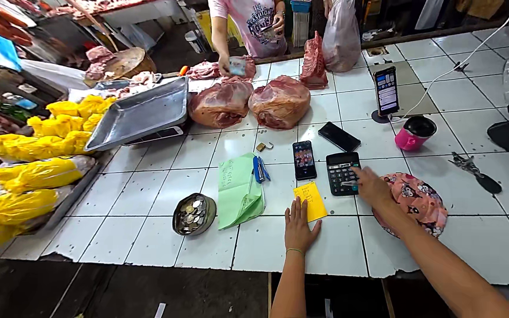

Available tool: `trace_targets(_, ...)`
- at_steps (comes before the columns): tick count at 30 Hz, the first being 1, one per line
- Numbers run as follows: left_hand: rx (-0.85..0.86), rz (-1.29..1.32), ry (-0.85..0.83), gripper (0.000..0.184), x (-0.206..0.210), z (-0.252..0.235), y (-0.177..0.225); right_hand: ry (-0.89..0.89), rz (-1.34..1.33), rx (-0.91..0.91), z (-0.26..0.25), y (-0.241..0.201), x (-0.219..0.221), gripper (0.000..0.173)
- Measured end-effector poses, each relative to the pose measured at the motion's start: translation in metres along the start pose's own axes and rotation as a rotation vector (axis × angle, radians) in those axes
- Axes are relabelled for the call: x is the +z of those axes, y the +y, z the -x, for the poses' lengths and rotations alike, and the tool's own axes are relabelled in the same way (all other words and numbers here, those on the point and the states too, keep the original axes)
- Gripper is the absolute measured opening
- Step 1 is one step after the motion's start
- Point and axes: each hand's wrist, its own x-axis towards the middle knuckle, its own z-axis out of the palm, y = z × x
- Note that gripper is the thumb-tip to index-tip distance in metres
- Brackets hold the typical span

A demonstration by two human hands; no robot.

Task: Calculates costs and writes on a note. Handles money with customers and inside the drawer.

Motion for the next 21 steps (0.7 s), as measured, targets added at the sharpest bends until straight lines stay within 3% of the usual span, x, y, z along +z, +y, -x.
trace_targets(3, 0.035, 0.015, 0.108, 0.082, 0.008, 0.000, -0.002, -0.131, 0.009, -0.024, 0.032, -0.011, 0.016, 0.052)
trace_targets(7, 0.033, -0.001, 0.120, 0.082, 0.009, 0.001, -0.002, 0.083, -0.023, -0.066, 0.042, -0.016, 0.033, 0.056)
trace_targets(10, 0.029, -0.008, 0.108, 0.082, 0.009, 0.002, -0.002, -0.051, 0.029, 0.008, 0.032, -0.022, 0.034, 0.056)
trace_targets(14, 0.037, -0.018, 0.115, 0.082, 0.009, 0.001, -0.004, -0.033, 0.026, -0.046, 0.025, -0.039, 0.036, 0.054)
trace_targets(16, 0.036, -0.011, 0.113, 0.083, 0.011, 0.002, -0.002, -0.123, 0.046, -0.019, 0.022, -0.042, 0.035, 0.055)
trace_targets(19, 0.028, 0.016, 0.100, 0.082, 0.007, 0.002, -0.004, 0.004, 0.005, -0.043, 0.020, -0.039, 0.034, 0.054)
trace_targets(21, 0.037, 0.023, 0.122, 0.079, 0.008, 0.003, -0.004, -0.007, 0.015, -0.004, 0.020, -0.034, 0.032, 0.053)
